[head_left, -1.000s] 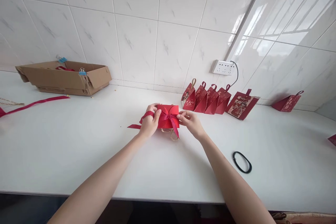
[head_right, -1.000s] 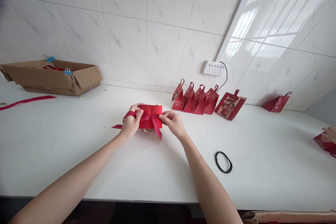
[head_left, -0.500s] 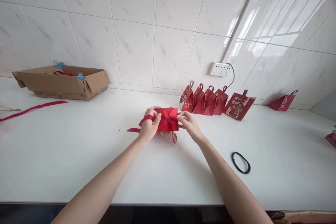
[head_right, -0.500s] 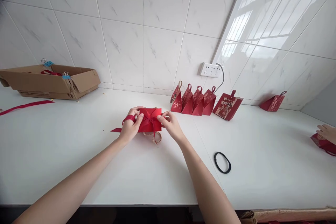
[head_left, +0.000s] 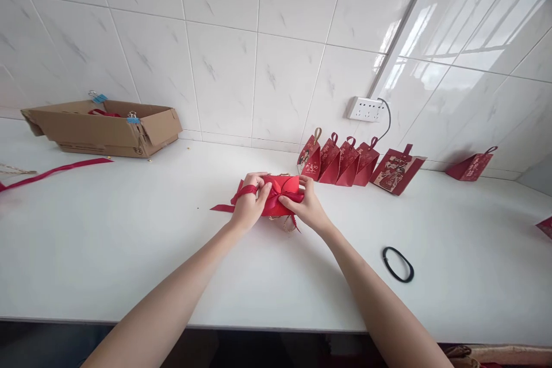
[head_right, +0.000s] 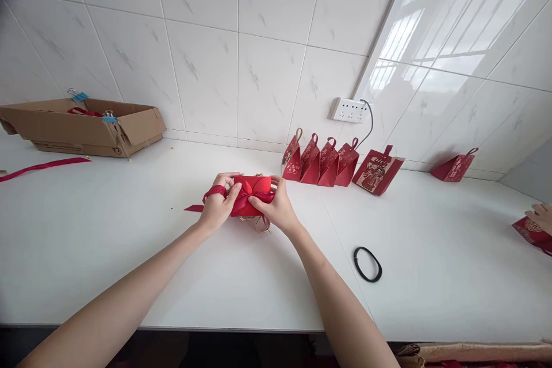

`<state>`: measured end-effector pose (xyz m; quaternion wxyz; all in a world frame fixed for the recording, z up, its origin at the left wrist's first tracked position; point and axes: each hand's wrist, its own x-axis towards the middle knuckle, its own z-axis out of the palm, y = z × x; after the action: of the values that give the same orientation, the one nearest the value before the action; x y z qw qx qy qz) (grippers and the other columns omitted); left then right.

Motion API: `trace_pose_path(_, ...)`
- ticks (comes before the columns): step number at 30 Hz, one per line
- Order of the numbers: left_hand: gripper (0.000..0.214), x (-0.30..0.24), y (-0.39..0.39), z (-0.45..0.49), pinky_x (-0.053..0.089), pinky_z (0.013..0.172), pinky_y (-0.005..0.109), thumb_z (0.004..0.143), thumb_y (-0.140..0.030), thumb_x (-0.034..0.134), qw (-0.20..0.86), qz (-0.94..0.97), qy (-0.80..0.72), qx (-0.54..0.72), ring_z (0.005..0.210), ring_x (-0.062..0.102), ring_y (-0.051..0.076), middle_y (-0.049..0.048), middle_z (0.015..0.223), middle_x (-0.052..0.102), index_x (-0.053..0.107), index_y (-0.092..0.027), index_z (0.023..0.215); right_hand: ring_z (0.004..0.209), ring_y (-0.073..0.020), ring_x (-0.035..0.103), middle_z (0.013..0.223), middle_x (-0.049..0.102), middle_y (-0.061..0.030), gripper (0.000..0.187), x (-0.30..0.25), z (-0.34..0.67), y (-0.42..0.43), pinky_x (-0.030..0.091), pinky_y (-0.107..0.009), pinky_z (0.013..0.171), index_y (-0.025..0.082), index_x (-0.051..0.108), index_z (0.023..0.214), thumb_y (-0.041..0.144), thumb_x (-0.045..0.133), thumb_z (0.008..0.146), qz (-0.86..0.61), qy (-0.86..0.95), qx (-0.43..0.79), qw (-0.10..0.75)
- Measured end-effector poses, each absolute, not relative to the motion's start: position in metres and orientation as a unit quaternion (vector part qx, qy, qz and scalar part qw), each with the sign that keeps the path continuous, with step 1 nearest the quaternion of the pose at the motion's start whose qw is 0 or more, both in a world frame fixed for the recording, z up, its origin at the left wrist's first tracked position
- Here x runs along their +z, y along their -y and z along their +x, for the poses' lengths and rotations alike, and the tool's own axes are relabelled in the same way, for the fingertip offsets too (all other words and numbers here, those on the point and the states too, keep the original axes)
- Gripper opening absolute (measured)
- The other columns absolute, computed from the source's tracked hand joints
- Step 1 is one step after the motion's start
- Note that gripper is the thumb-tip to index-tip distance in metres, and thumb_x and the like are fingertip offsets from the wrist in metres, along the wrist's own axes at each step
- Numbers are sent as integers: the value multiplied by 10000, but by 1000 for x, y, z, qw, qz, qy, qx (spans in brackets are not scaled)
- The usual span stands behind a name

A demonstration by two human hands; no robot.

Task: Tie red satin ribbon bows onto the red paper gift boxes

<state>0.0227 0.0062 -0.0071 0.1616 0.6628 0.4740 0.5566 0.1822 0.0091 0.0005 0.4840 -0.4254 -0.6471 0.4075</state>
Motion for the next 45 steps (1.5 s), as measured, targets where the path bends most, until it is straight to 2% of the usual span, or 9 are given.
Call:
trace_pose_path(8, 196, -8, -7, 23, 406, 925, 334, 807, -383, 529, 248, 636, -439, 584, 1131, 502, 188, 63, 1190, 520, 419, -227, 852, 1076, -249, 549, 1203, 484, -124, 631, -3, 182, -10, 525, -420, 827, 244, 270, 1170, 372, 673, 702, -416, 649, 433, 467)
trace_pose_path(13, 715, -8, -7, 25, 405, 956, 369, 641, -390, 709, 316, 632, -452, 544, 1228, 422, 250, 113, 1343, 372, 316, -239, 1219, 1108, -250, 529, 1313, 395, -140, 667, -2, 180, -10, 534, -401, 809, 247, 278, 1180, 394, 693, 679, -411, 648, 428, 477)
trace_pose_path(19, 579, -1, -9, 25, 412, 930, 369, 697, -414, 655, 346, 605, -504, 510, 1178, 467, 237, 88, 1292, 446, 369, -257, 1176, 1155, -255, 494, 1371, 341, -126, 785, 0, 192, -12, 497, -438, 877, 272, 275, 1268, 393, 736, 644, -371, 677, 468, 430)
trace_pose_path(23, 586, 4, -7, 24, 428, 894, 356, 656, -381, 690, 363, 591, -518, 500, 1111, 516, 223, 90, 1218, 498, 369, -242, 1127, 1254, -236, 389, 1369, 374, -87, 624, -1, 199, -17, 393, -441, 1002, 266, 386, 1217, 403, 698, 694, -344, 690, 474, 425)
trace_pose_path(26, 583, 7, -6, 23, 432, 879, 360, 646, -380, 694, 371, 589, -525, 489, 1071, 538, 218, 80, 1158, 526, 368, -240, 1109, 1221, -225, 429, 1351, 402, -79, 607, -3, 199, -19, 400, -430, 1002, 257, 392, 1219, 391, 690, 708, -355, 685, 473, 426)
trace_pose_path(29, 582, 8, -6, 22, 424, 880, 360, 638, -377, 703, 368, 591, -529, 485, 1057, 540, 214, 70, 1130, 536, 375, -240, 1100, 1126, -220, 520, 1294, 455, -85, 602, 1, 202, -17, 494, -403, 910, 246, 392, 1205, 395, 696, 707, -397, 671, 504, 371)
trace_pose_path(33, 574, 7, -6, 21, 407, 899, 355, 630, -379, 708, 357, 590, -528, 496, 1063, 530, 211, 65, 1121, 536, 394, -239, 1091, 840, -209, 652, 1076, 576, -102, 538, 19, 213, -9, 593, -338, 609, 209, 411, 1119, 393, 700, 704, -486, 644, 530, 259)
trace_pose_path(40, 552, 6, -5, 21, 426, 875, 351, 638, -400, 691, 299, 590, -562, 497, 1077, 524, 222, 88, 1191, 494, 396, -230, 1073, 691, -175, 672, 816, 660, -72, 291, 27, 211, -3, 485, -193, 415, 177, 439, 716, 415, 596, 773, -499, 668, 529, 163)
trace_pose_path(45, 520, 10, -8, 16, 452, 820, 326, 676, -442, 654, 323, 586, -570, 477, 1003, 577, 206, 51, 1109, 566, 401, -253, 1088, 571, -105, 571, 636, 580, 8, 204, 26, 203, -1, 394, -168, 373, 199, 383, 642, 260, 543, 753, -509, 728, 418, 188)
